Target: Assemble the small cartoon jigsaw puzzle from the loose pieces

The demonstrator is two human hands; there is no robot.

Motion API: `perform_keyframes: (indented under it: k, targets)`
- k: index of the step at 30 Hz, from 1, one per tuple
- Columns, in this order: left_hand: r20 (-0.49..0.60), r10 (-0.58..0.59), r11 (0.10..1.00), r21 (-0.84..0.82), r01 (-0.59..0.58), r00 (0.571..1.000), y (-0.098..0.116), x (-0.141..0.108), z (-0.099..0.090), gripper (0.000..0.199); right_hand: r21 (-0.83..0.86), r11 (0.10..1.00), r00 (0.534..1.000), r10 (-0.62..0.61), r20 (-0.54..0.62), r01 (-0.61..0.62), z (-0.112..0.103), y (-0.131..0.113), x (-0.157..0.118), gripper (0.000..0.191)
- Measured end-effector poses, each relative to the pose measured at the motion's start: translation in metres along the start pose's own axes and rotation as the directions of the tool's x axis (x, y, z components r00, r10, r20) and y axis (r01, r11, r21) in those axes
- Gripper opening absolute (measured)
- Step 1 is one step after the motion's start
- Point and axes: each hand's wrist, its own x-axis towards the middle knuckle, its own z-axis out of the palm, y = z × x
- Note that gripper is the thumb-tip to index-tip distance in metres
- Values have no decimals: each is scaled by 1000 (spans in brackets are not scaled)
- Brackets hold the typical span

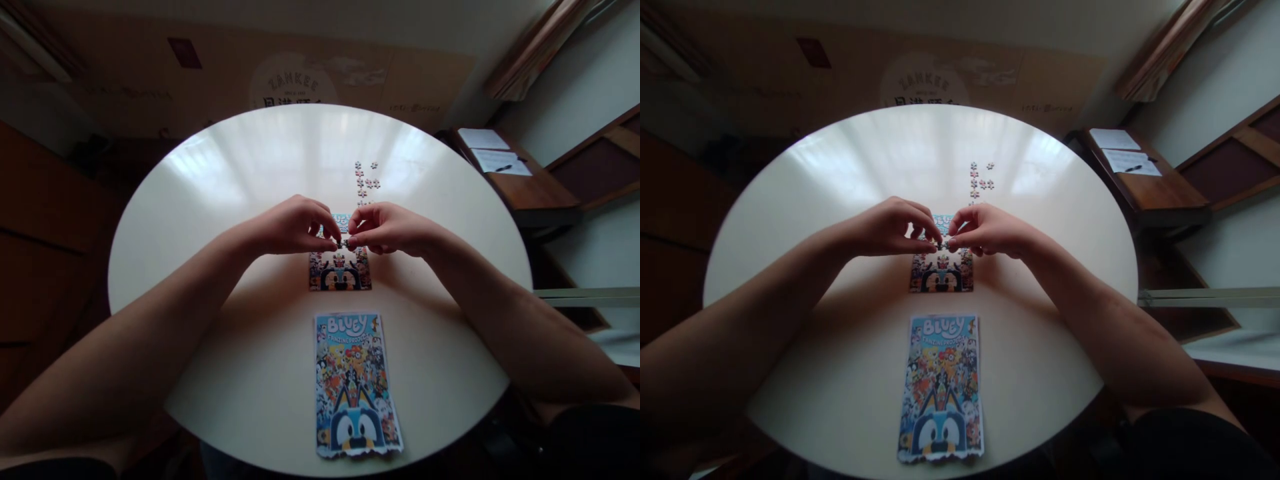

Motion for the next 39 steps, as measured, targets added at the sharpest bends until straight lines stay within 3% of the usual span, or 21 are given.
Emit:
perform_keyframes:
  k: [12,16,21,27,39]
  targets:
    - [45,38,999,32,-39,998,-2,0,1,17,-15,1000,1000,-14,0,14,3,1,1,24]
    - [61,49,997,53,-52,997,-3,0,1,14,-123,985,993,-121,14,122,3,4,1,18]
    - [67,76,995,64,-80,995,-6,-2,2,13,-355,899,959,-282,-18,258,7,3,0,11]
    - [69,116,989,88,-121,991,-13,-2,5,14,-489,787,908,-417,26,376,12,1,-2,14]
    - [96,119,978,160,-134,988,-18,-2,8,15,-644,589,839,-521,158,488,9,10,4,15]
